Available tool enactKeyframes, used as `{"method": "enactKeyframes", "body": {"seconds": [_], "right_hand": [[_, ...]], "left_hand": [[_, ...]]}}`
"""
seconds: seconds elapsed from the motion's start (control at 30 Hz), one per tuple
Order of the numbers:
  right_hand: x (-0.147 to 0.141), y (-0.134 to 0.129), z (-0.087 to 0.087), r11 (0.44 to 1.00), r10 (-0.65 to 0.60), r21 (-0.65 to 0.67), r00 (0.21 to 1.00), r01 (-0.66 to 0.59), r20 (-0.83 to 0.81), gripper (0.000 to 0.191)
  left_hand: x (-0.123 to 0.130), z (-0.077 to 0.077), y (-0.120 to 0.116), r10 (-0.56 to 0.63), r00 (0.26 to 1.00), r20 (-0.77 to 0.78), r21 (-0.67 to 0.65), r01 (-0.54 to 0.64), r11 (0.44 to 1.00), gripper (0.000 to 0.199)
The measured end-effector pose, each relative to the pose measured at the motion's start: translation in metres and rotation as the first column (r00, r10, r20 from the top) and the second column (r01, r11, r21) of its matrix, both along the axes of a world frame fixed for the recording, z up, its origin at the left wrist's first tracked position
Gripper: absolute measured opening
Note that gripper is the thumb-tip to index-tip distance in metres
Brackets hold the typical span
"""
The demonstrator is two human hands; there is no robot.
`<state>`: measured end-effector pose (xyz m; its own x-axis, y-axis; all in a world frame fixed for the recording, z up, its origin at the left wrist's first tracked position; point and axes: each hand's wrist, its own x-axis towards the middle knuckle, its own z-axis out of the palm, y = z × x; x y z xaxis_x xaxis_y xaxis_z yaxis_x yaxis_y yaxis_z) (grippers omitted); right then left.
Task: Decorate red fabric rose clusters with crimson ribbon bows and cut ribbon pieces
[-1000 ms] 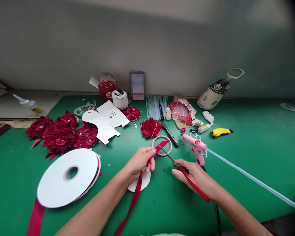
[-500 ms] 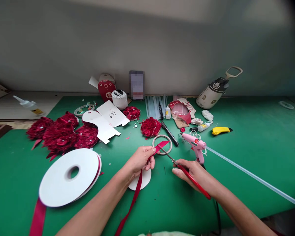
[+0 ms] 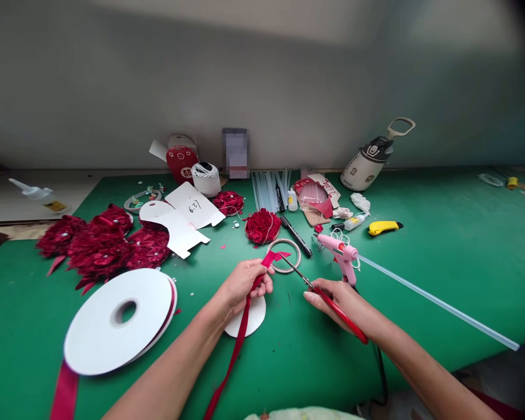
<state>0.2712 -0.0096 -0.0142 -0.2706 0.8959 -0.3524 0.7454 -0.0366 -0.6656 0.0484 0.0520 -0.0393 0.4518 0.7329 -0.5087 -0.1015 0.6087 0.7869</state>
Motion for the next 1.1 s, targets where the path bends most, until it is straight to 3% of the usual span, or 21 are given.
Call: {"method": "enactKeyframes", "body": {"seconds": [0.27, 0.57, 0.9, 1.1], "right_hand": [[0.004, -0.012, 0.022, 0.998, 0.064, -0.026, 0.997, -0.065, -0.049, 0.041], [0.003, -0.014, 0.021, 0.996, 0.086, -0.014, 0.996, -0.086, 0.02, 0.039], [0.005, -0.008, 0.021, 0.992, 0.127, -0.011, 0.991, -0.128, -0.034, 0.036], [0.008, -0.008, 0.018, 0.993, 0.114, -0.028, 0.99, -0.117, -0.083, 0.035]], "left_hand": [[0.0, 0.004, -0.002, -0.095, 0.983, 0.158, -0.036, 0.102, 0.994, 0.021], [-0.001, 0.004, -0.008, -0.107, 0.967, 0.231, -0.029, 0.117, 0.993, 0.015], [0.0, 0.004, -0.006, -0.27, 0.919, 0.286, -0.059, 0.298, 0.953, 0.024], [0.004, 0.004, -0.006, -0.245, 0.932, 0.266, -0.05, 0.267, 0.962, 0.02]]}}
